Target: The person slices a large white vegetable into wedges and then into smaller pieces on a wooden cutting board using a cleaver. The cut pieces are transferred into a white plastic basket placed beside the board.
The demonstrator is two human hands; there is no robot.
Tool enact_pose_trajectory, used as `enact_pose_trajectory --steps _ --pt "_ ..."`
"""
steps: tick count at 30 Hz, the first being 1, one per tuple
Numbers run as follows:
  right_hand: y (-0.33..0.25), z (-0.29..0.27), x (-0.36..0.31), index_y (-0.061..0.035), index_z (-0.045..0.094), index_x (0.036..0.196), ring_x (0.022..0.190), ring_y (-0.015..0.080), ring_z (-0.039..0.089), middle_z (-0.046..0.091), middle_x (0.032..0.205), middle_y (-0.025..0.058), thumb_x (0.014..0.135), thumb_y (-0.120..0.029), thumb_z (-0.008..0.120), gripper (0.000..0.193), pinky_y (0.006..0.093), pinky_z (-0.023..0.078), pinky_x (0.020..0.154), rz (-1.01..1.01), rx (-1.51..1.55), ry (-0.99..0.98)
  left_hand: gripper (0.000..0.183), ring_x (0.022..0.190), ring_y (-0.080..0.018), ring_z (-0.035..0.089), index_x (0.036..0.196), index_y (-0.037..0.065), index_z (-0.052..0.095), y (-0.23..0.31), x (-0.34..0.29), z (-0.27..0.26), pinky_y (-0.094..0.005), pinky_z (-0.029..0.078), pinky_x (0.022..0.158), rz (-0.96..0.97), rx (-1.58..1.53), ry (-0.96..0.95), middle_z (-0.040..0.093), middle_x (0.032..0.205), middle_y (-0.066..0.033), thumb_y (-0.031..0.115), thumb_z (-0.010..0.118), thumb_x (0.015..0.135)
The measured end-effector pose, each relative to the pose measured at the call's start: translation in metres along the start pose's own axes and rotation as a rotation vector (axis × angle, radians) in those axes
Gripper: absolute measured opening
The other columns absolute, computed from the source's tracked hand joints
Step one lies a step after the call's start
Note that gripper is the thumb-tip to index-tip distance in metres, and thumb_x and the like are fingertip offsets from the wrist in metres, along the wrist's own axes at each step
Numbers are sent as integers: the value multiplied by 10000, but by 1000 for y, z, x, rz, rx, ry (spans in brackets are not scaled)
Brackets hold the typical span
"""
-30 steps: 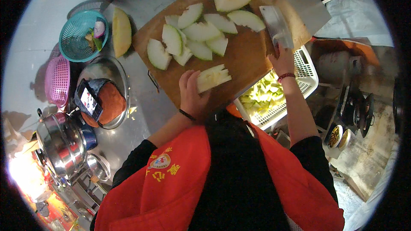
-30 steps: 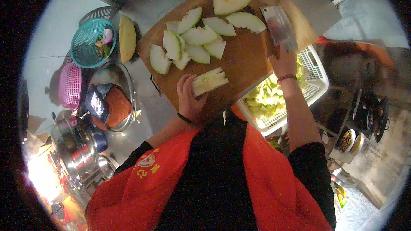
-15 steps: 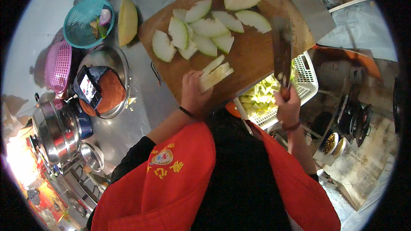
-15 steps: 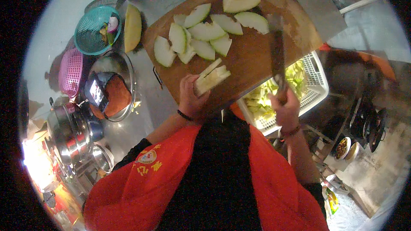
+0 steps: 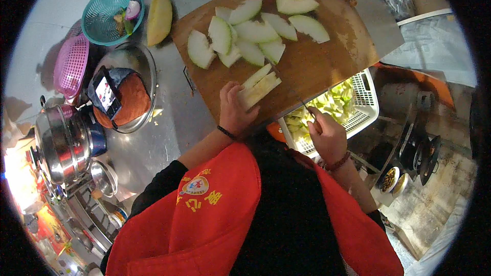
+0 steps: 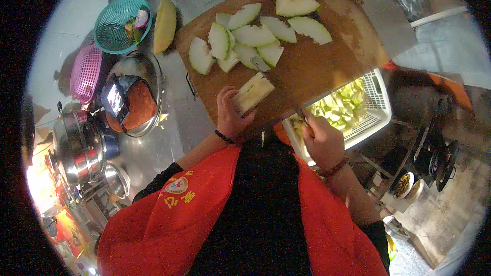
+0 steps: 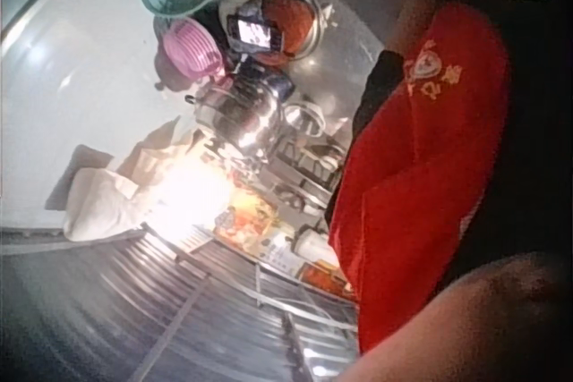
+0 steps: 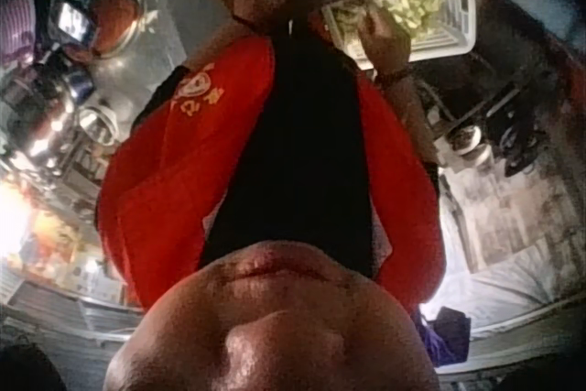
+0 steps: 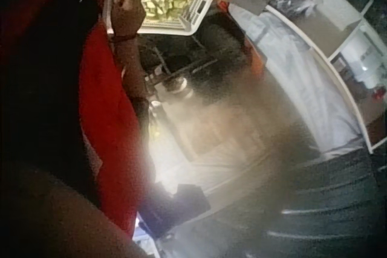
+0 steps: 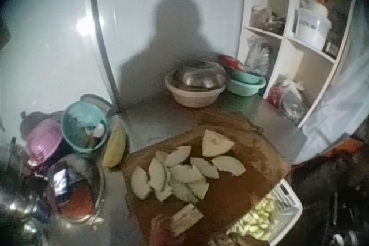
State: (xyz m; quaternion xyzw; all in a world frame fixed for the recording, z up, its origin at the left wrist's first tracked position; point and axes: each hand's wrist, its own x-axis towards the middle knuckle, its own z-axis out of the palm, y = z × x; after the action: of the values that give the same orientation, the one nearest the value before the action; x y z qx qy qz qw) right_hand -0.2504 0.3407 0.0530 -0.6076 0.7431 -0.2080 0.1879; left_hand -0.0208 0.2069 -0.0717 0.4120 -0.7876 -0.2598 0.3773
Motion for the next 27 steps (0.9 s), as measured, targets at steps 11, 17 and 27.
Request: enact_pose_trajectory --steps 11,17,27 --pt "5 11 6 -86 621 1220 660 297 613 588 775 123 864 -147 654 362 393 494 578 -33 57 -2 683 1142 -415 478 1222 44 452 -6 -3 5 -478 430 979 11 -21 13 494 1221 -220 86 798 635" --pt "-20 4 -1 -27 638 1186 582 246 558 545 692 102 854 -161 701 364 338 463 555 -100 220 9 658 1122 -387 496 1195 51 469 -7 -2 7 -457 437 968 -7 3 15 507 1198 -197 114 810 636" --pt "-16 16 2 -57 633 1118 696 307 651 658 806 138 905 -233 633 276 385 522 604 -100 2 -70 570 1041 -405 512 1119 47 503 -8 5 4 -481 432 907 4 9 -29 548 1124 -191 116 767 618"
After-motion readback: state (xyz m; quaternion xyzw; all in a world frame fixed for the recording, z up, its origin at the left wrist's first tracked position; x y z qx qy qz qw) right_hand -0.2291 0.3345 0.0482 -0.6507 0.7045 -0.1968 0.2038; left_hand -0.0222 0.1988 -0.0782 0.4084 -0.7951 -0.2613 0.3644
